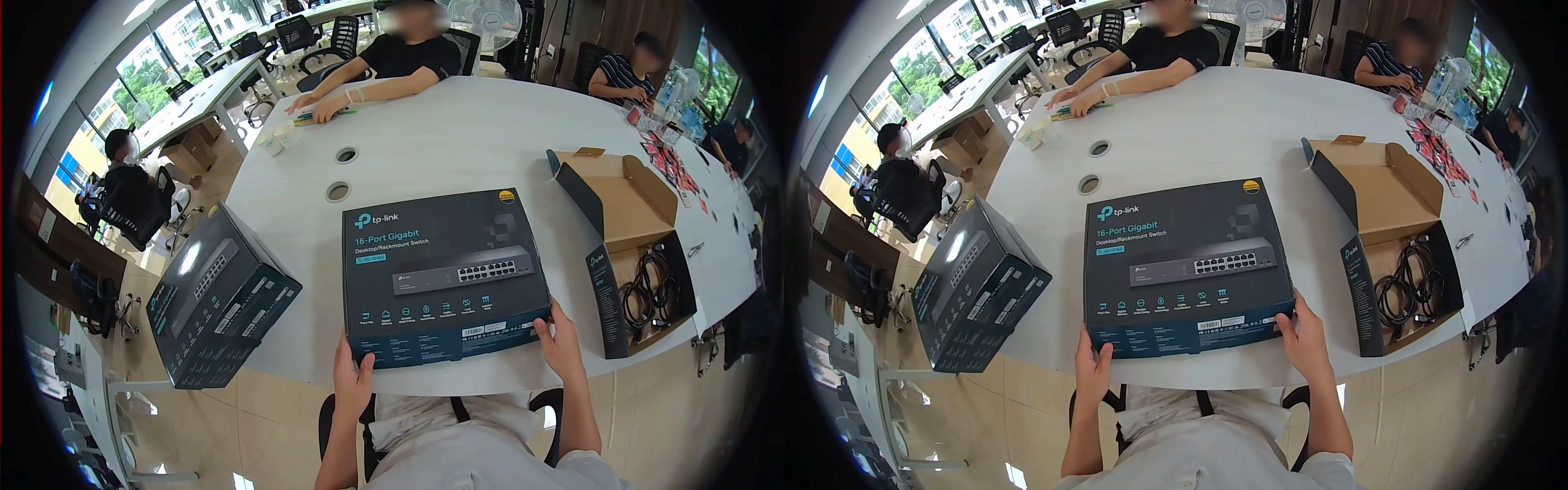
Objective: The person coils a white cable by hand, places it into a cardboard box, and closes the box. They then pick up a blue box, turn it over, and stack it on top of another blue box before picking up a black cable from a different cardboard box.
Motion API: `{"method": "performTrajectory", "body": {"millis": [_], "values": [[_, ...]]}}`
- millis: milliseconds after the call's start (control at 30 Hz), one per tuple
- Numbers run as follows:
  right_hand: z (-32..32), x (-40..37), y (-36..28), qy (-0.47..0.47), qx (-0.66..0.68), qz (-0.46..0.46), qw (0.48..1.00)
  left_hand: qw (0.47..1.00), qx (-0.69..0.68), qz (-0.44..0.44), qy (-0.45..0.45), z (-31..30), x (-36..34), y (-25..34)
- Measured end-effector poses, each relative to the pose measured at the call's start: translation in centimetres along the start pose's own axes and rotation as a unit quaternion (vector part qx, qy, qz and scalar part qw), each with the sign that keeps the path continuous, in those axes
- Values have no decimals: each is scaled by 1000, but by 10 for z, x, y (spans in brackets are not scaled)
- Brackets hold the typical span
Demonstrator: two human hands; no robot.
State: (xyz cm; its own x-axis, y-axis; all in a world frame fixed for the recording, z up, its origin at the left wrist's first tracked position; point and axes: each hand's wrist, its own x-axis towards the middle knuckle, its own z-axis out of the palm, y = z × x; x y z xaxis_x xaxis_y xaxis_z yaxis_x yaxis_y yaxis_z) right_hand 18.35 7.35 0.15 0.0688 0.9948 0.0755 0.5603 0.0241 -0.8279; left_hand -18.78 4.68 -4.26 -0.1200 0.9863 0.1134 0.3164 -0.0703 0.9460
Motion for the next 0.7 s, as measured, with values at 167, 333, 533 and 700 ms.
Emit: {"method": "performTrajectory", "body": {"millis": [167, 333, 533, 700], "values": [[-6, -2, -11, 82, 8, -29, 996, 994, 39, 63, 86, -2, 2, 24], [-50, -8, -54, 192, -1, -153, 970, 971, 49, 180, 149, -21, 13, 76], [-70, 6, -78, 237, -50, -208, 947, 940, 119, 249, 201, -41, 42, 129], [-60, 32, -119, 378, -238, -274, 852, 921, 168, 288, 201, -33, 68, 134]]}}
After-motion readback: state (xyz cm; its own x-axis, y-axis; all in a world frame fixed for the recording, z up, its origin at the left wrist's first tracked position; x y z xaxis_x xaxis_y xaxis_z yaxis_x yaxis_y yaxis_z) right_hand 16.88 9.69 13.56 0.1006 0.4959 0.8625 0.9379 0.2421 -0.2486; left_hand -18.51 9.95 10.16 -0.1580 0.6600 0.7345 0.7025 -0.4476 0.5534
